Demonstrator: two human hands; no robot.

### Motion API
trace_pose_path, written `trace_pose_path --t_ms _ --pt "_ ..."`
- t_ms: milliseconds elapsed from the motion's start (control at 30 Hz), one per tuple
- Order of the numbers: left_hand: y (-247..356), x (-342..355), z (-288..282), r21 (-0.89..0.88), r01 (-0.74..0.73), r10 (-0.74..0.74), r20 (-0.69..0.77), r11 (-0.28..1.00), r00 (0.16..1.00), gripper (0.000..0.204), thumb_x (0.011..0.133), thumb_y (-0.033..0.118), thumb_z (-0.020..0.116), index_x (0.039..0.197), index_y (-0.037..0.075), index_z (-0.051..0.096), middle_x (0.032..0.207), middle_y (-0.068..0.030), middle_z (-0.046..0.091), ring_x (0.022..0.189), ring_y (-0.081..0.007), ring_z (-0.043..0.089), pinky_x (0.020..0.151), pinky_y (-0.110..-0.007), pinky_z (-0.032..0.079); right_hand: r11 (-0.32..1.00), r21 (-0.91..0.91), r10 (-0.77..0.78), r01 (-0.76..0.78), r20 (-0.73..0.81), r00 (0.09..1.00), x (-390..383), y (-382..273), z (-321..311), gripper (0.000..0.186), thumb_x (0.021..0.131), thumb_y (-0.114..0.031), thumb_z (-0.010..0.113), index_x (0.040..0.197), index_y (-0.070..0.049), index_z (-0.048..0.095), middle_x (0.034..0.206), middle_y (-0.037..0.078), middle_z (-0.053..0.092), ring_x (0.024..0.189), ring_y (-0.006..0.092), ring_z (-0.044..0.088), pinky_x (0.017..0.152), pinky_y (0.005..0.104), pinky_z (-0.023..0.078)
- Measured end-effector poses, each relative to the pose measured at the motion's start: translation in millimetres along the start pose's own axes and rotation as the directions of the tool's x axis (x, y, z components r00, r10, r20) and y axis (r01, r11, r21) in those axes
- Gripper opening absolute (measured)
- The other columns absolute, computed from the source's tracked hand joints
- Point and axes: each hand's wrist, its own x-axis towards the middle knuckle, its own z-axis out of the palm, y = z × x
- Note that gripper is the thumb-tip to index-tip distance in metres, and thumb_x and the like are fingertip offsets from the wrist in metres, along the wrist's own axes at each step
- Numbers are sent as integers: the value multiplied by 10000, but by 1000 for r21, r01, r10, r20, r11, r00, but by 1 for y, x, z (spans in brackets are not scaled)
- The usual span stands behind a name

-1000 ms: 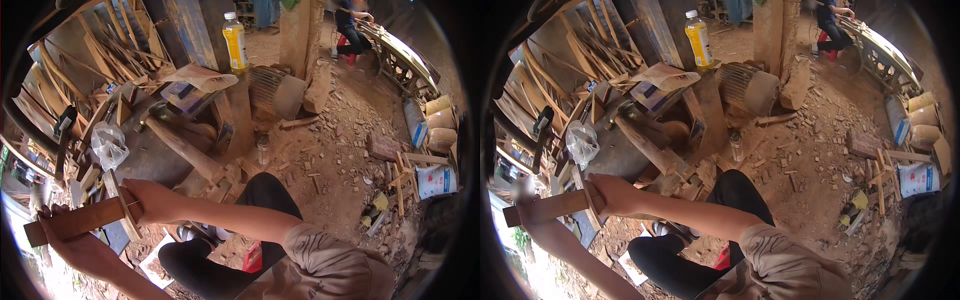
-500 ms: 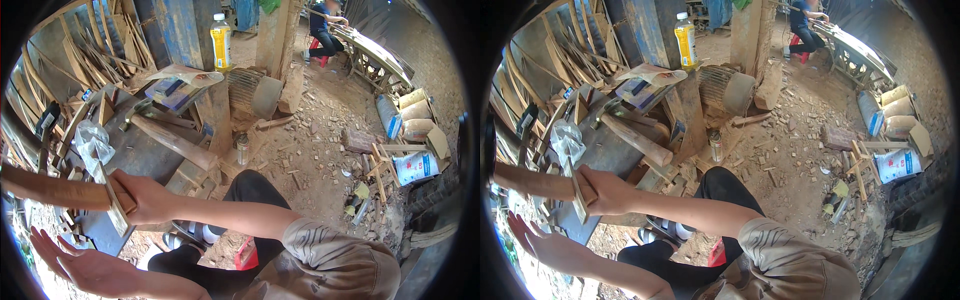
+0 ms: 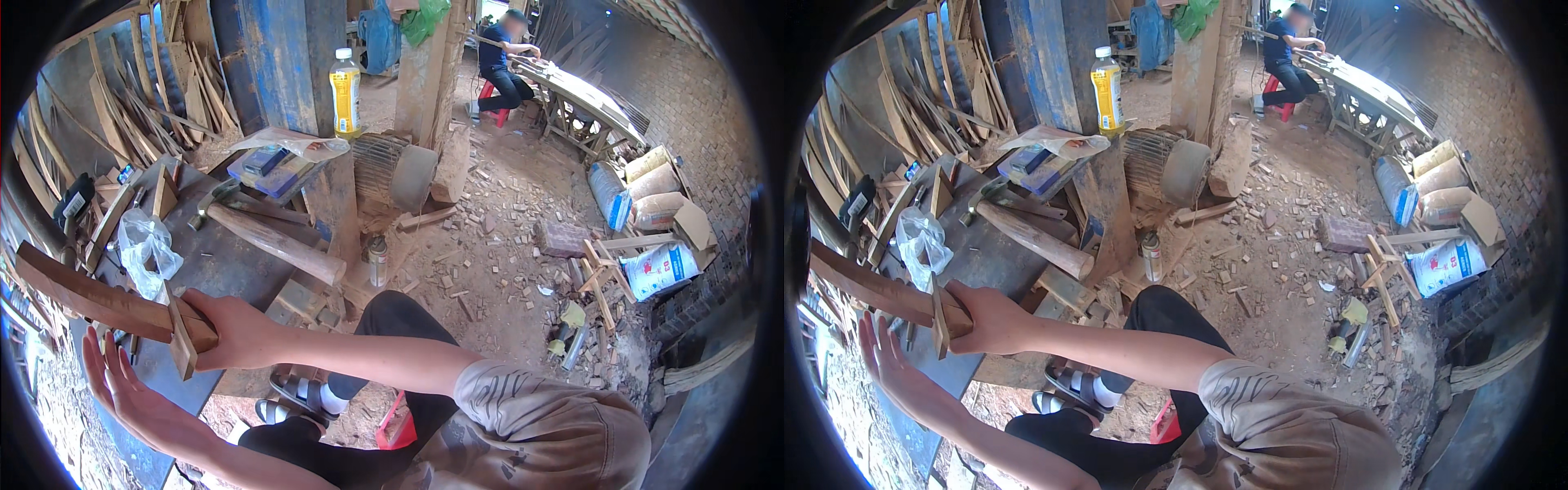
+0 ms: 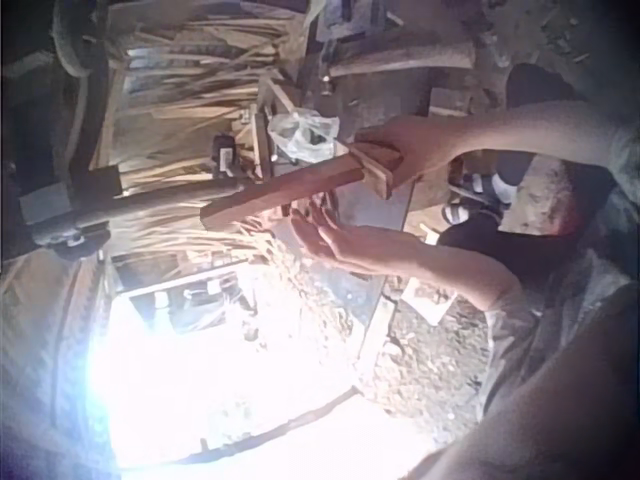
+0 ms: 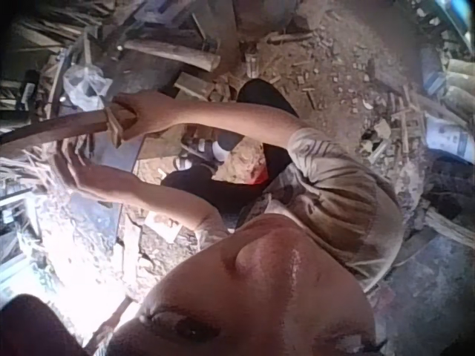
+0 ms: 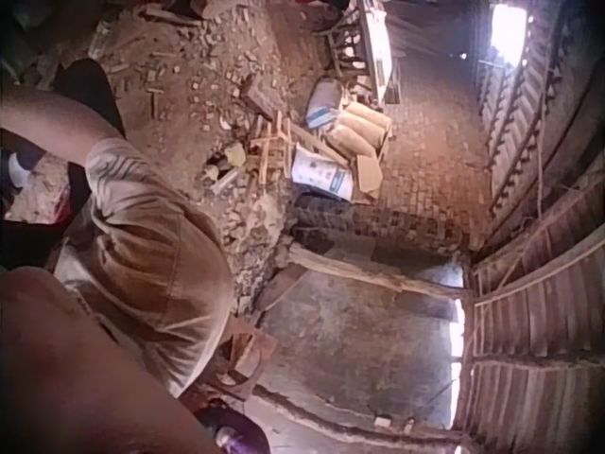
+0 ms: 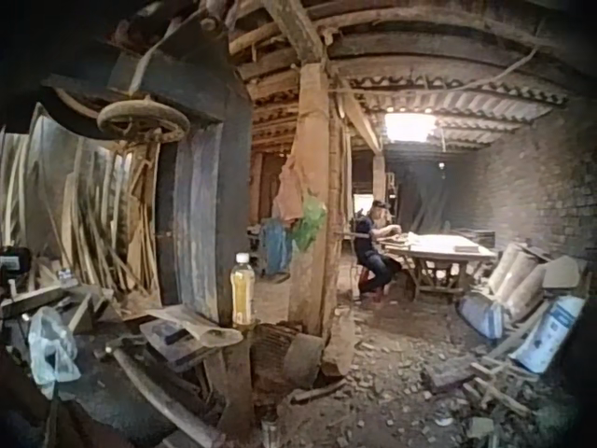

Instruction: The person assembles a wooden toy sword from wood pieces, using a hammer to join the parts.

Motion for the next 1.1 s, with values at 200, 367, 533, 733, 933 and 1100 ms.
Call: trace_pose_path --t_ms 200,367,533,733,933,1100 --pt "-38 22 -5 -73 222 -221 28 972 975 643 1026 464 448 1519 53 495 1541 -176 483 1430 -323 477 1215 -510 317 999 -28 18 -18 -4 1000 0 9 1 744 699 -339 854 1295 -23 540 997 236 711 919 420 698 796 460 531" --pt "-82 23 -16 -123 252 -221 221 960 950 800 949 429 580 1575 -27 379 1556 -215 459 1469 -347 430 1221 -496 289 1000 -17 3 -2 13 1000 1 8 1 713 706 -340 850 1267 -23 543 984 238 708 903 422 697 778 459 531" --pt "-75 12 -9 -148 165 -129 224 975 966 614 1036 239 473 1560 -68 383 1583 -226 421 1503 -339 385 1251 -485 280 1000 -13 -28 28 -6 1000 2 8 0 706 724 -330 840 1270 -12 525 963 236 701 891 431 691 762 457 525" --pt "-53 10 15 -126 225 -197 200 966 960 648 1068 345 462 1574 -50 373 1543 -237 468 1465 -355 426 1218 -484 302 998 -11 -69 69 -31 997 0 3 -12 680 747 -313 825 1270 -13 511 948 245 688 871 428 677 755 451 509" --pt "-61 18 16 -244 439 -414 151 865 898 598 1104 371 437 1554 -21 407 1529 -219 475 1454 -327 445 1243 -461 322 1000 -2 31 -31 7 999 -3 -2 -10 678 736 -315 833 1259 -14 525 962 237 696 884 422 678 767 455 511" --pt "-46 5 6 -186 373 -352 137 909 926 585 1106 370 434 1550 -10 422 1532 -200 480 1443 -319 465 1235 -461 346 1000 -4 3 -3 7 1000 0 3 -1 700 716 -321 847 1262 -16 533 969 236 703 889 412 686 776 452 519"
